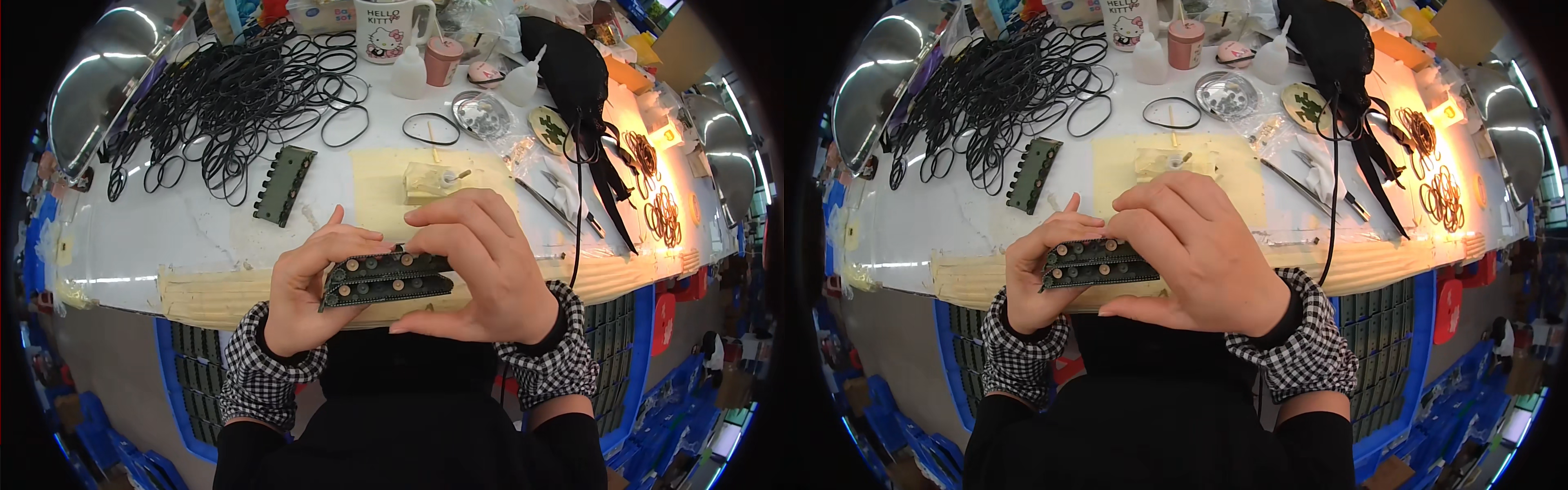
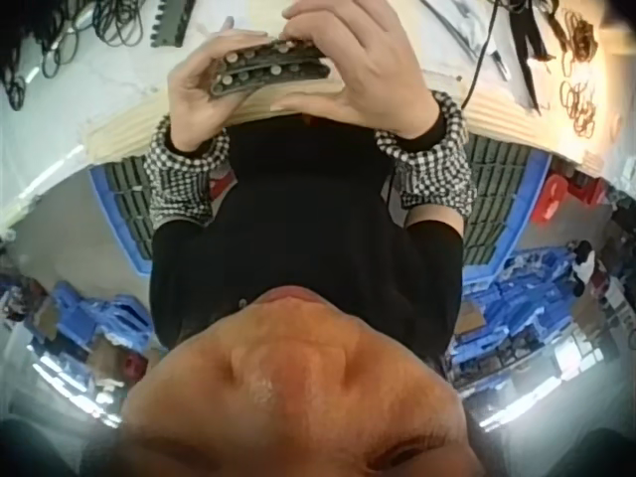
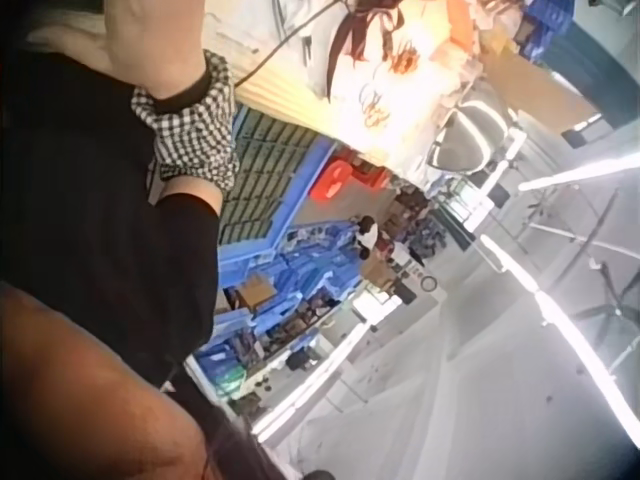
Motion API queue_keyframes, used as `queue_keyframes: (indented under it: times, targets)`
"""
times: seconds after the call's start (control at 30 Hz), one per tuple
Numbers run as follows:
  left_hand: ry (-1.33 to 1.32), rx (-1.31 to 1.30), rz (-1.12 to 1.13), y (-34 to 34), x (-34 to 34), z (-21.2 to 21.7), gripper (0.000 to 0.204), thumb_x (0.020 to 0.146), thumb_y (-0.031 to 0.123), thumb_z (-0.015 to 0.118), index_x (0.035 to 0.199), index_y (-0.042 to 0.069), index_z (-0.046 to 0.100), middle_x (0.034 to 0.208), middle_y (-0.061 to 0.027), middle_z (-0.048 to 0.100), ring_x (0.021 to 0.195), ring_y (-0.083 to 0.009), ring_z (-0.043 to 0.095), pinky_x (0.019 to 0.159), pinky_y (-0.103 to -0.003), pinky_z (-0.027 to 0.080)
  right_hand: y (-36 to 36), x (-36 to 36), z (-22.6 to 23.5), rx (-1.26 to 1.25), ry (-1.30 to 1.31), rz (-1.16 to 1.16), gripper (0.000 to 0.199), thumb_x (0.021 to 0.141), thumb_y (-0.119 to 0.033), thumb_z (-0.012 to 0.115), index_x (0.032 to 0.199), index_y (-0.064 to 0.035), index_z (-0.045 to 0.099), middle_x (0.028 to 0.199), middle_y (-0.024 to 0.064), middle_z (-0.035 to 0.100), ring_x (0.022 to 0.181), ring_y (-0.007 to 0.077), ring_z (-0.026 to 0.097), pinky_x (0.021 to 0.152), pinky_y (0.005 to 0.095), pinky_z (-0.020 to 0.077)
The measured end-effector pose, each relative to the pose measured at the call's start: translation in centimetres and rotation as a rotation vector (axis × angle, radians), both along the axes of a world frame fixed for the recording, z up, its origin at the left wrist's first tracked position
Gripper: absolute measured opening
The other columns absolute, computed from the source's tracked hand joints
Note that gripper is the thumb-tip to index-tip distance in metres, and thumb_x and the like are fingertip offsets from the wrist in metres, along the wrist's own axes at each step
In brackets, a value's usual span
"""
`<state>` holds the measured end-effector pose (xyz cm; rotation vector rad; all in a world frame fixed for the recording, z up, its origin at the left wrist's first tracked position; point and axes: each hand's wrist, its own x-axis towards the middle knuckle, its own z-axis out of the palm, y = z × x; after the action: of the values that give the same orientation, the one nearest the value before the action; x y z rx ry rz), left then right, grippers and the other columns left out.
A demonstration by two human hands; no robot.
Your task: Assembling electronic components and rubber bands onto a small toy vehicle chassis.
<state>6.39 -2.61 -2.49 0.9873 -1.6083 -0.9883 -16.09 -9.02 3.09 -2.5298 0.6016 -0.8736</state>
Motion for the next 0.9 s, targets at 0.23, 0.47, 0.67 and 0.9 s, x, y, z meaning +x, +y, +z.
queue_keyframes:
  times: [0.23, 0.47, 0.67, 0.9]
  targets:
    - [0.111, 0.235, 0.087, 1.7, -5.9, 1.3, 0.043, 0.076, 0.0, 0.071, 0.118, -0.001, 0.061, 0.116, -0.0113, 0.065, 0.113, -0.0216, 0.06, 0.114, -0.046, 0.029, 4.7, -1.0, -2.2, -0.656, 0.177, -0.447, 0.048, 0.088, -0.027, 0.064, 0.135, -0.0238, 0.055, 0.123, -0.0019, 0.056, 0.109, 0.0168, 0.053, 0.101, 0.0399, 0.0437]
    - [0.324, 0.373, 0.06, 3.1, -12.1, -0.6, 0.071, 0.082, -0.001, 0.072, 0.142, -0.006, 0.035, 0.134, -0.015, 0.053, 0.122, -0.0219, 0.053, 0.104, -0.037, 0.042, 6.9, -6.2, -2.6, -0.66, 0.233, -0.61, 0.025, 0.085, -0.018, 0.058, 0.109, -0.0116, 0.064, 0.093, 0.0008, 0.06, 0.1, 0.0169, 0.057, 0.108, 0.0471, 0.0391]
    - [0.274, 0.501, -0.52, 1.5, -15.1, 1.0, 0.105, 0.076, 0.034, 0.081, 0.151, -0.006, 0.02, 0.149, -0.0226, 0.035, 0.144, -0.0305, 0.03, 0.117, -0.044, 0.022, 10.2, -17.4, -0.6, -0.157, 0.226, -0.848, 0.03, 0.075, -0.014, 0.068, 0.104, -0.0065, 0.063, 0.094, 0.008, 0.063, 0.097, 0.0271, 0.061, 0.093, 0.0403, 0.045]
    - [0.163, 0.492, -0.559, 1.2, -13.9, 1.0, 0.11, 0.074, 0.044, 0.081, 0.149, -0.008, 0.02, 0.14, -0.0268, 0.043, 0.138, -0.0353, 0.039, 0.115, -0.046, 0.029, 27.7, -40.9, -2.1, 1.026, 0.637, -1.407, 0.06, 0.069, -0.017, 0.083, 0.12, 0.0004, 0.059, 0.109, 0.0151, 0.063, 0.102, 0.0273, 0.061, 0.089, 0.0372, 0.0484]
